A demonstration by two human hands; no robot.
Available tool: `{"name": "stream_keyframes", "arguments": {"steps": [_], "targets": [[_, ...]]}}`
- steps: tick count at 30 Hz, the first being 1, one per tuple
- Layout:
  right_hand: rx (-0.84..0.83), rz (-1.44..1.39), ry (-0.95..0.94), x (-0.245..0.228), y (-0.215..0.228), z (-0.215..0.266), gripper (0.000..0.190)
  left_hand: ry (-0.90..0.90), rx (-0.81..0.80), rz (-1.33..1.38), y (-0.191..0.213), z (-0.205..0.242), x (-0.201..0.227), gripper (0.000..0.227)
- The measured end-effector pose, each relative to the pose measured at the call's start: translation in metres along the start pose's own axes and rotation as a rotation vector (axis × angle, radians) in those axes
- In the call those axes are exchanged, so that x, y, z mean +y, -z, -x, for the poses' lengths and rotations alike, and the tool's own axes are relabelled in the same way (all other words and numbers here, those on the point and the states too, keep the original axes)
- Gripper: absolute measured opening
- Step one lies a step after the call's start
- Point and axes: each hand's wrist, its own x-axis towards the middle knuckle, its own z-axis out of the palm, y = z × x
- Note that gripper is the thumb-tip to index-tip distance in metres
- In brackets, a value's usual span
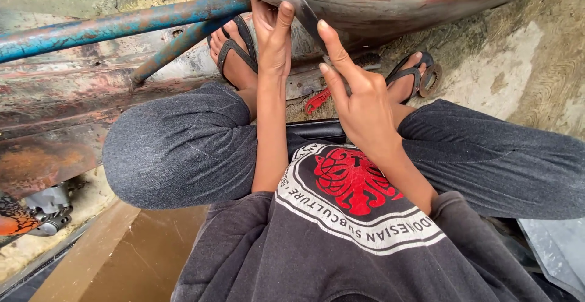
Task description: The person sits on the ground and uses a metal file to scrape the surface of a large, curved metal object. They then switch to a wire brush to scrub the same area, removing rust and debris from the metal surface.
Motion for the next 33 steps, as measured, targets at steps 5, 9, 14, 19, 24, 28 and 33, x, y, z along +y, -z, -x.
{"name": "stream_keyframes", "arguments": {"steps": [5,9,14,19,24,28,33], "targets": [[-0.003,0.012,-0.042,0.001,0.013,0.006,0.049,0.018,0.019,-0.116,-0.008,-0.001,0.006,0.082],[-0.039,0.075,-0.045,0.001,0.004,-0.004,0.05,-0.008,-0.017,0.13,0.001,0.0,-0.001,0.064],[-0.027,-0.01,-0.055,-0.001,0.014,0.002,0.049,0.04,0.034,-0.087,-0.008,0.0,0.009,0.085],[-0.017,-0.003,0.037,-0.004,0.002,-0.011,0.048,0.013,0.028,0.179,-0.005,0.001,0.001,0.063],[-0.051,-0.009,0.021,-0.002,0.012,-0.008,0.051,0.173,0.135,-0.082,-0.018,0.001,0.019,0.097],[-0.028,-0.012,-0.062,0.005,0.021,0.006,0.05,0.096,0.06,-0.266,-0.018,0.003,0.012,0.115],[0.046,0.0,-0.083,0.016,0.02,0.014,0.052,0.094,-0.04,-0.454,-0.001,0.004,-0.002,0.149]]}}
